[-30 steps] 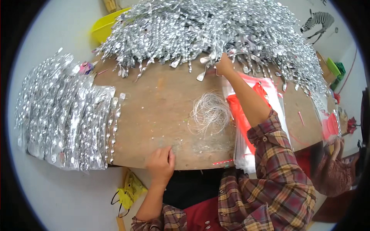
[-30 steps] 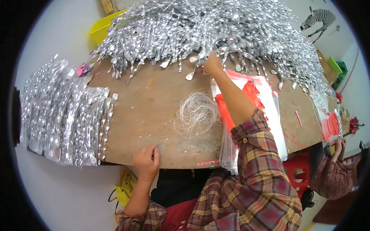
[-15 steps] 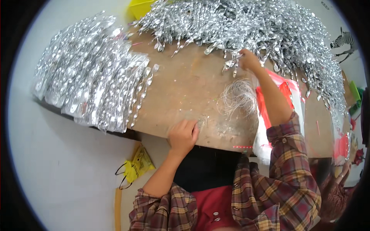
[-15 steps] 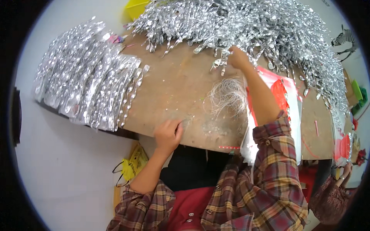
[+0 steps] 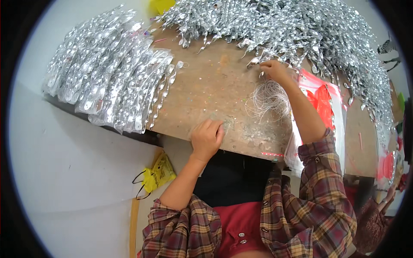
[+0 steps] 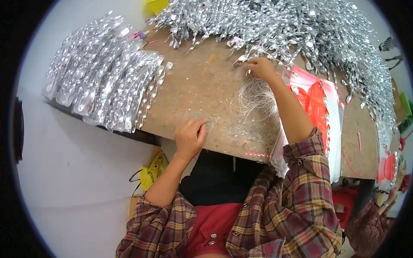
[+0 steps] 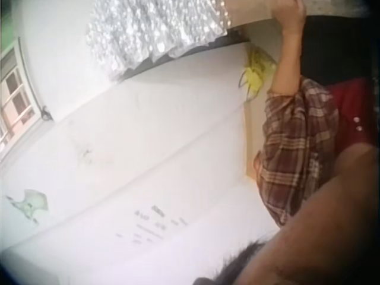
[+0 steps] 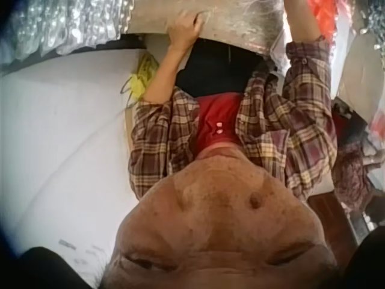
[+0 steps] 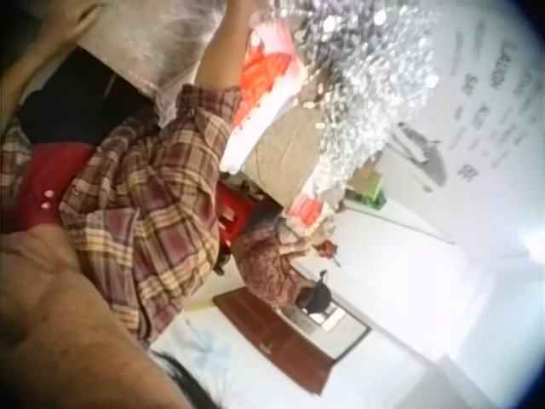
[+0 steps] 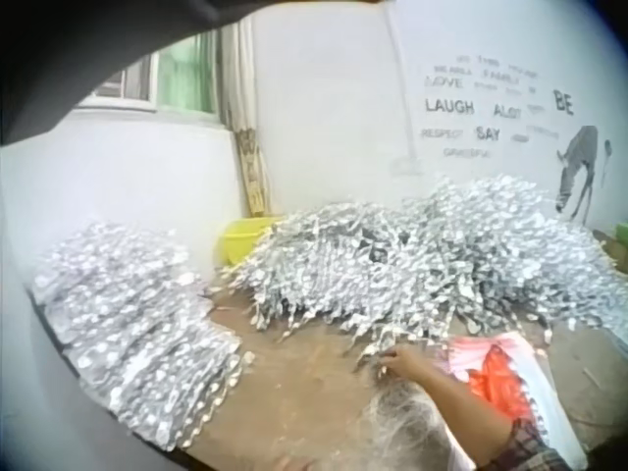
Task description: Thread small silver decorative pieces onto a thin string to assemble a garland.
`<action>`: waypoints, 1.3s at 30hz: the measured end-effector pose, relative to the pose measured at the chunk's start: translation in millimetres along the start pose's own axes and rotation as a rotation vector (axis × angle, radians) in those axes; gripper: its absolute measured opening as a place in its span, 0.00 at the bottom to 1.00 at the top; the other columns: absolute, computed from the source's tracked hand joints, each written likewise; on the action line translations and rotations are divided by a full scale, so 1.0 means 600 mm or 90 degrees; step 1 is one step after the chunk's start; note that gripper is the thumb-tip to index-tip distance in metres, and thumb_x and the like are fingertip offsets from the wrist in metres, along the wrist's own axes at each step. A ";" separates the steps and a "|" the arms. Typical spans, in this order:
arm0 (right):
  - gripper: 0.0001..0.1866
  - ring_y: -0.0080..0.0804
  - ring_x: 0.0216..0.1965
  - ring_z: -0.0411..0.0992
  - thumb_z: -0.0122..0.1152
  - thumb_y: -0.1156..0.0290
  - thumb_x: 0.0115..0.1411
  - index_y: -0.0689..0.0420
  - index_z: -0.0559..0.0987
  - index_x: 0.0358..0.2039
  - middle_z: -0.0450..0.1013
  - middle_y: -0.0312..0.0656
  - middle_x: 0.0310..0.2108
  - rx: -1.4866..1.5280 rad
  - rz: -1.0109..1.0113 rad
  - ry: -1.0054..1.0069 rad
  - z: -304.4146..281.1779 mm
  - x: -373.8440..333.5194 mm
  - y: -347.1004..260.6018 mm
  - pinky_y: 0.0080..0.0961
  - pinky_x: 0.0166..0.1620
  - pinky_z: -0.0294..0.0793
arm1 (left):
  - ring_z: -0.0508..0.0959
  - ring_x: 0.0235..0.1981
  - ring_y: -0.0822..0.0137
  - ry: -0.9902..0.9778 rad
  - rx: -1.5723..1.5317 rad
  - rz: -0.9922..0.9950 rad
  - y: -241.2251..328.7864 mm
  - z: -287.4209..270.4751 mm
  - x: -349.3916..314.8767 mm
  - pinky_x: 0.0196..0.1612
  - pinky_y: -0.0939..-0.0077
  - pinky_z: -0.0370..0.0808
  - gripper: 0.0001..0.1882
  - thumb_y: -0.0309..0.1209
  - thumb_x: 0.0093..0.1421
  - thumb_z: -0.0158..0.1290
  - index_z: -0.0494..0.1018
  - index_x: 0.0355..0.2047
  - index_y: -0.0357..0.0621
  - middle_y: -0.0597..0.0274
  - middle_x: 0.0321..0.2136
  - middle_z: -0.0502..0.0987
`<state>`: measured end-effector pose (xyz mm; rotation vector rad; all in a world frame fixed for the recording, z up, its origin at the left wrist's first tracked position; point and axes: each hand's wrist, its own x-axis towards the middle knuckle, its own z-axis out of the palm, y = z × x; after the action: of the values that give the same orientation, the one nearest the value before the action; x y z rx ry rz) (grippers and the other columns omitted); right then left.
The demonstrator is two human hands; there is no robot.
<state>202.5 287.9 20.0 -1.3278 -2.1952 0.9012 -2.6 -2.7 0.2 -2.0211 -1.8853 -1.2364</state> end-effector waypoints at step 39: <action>0.05 0.26 0.27 0.67 0.59 0.77 0.52 0.61 0.77 0.31 0.69 0.38 0.25 0.278 -0.133 -0.006 0.103 -0.450 -0.157 0.20 0.31 0.64 | 0.71 0.36 0.49 -0.074 0.293 -0.175 -0.206 -0.119 0.037 0.39 0.60 0.69 0.06 0.25 0.53 0.51 0.70 0.31 0.36 0.50 0.34 0.72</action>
<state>228.1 -3.1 37.6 -0.8727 -1.9464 1.2153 -146.8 0.3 7.6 -1.6630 -2.2991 -0.6470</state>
